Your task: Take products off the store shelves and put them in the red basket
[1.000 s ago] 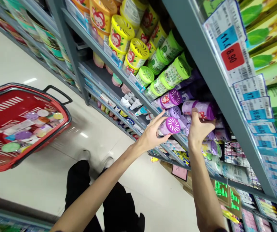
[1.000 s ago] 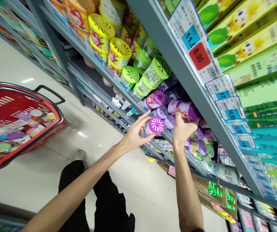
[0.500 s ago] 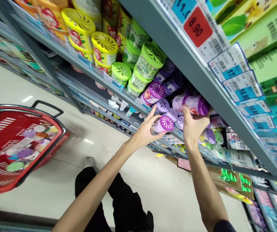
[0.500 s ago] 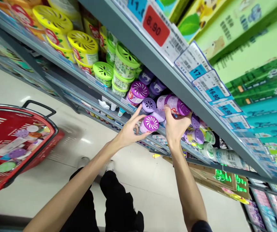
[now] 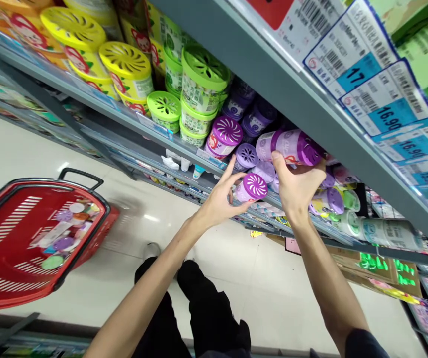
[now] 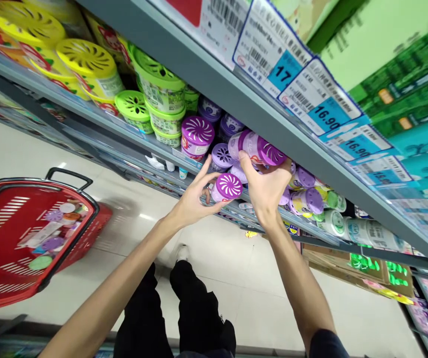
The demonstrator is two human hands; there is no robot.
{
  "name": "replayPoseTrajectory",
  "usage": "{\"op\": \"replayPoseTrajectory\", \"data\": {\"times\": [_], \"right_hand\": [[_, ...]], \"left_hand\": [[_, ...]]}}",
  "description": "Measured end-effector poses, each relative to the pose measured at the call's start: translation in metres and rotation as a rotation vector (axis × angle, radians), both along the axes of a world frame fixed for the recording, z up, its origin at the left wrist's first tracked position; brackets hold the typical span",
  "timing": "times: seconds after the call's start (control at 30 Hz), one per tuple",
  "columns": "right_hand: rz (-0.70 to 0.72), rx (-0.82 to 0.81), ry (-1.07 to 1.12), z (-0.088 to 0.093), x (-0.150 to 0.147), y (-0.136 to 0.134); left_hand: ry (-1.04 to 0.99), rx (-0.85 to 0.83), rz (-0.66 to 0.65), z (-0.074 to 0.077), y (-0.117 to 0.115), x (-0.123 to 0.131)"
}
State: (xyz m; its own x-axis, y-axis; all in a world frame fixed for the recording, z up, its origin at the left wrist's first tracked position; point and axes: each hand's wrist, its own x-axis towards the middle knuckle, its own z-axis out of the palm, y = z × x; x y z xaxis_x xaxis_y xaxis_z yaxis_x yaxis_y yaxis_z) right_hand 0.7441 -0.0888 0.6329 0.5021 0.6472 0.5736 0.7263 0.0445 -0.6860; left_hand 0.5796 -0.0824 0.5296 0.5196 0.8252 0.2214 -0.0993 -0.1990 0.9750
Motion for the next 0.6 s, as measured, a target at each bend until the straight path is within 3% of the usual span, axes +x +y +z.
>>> {"op": "replayPoseTrajectory", "data": {"times": [0.33, 0.6], "right_hand": [[0.122, -0.097, 0.08, -0.01, -0.012, 0.033], [0.087, -0.093, 0.026, -0.017, -0.018, 0.047]], "left_hand": [[0.013, 0.007, 0.023, 0.005, -0.001, -0.006], [-0.027, -0.034, -0.018, 0.003, -0.033, -0.01]]}}
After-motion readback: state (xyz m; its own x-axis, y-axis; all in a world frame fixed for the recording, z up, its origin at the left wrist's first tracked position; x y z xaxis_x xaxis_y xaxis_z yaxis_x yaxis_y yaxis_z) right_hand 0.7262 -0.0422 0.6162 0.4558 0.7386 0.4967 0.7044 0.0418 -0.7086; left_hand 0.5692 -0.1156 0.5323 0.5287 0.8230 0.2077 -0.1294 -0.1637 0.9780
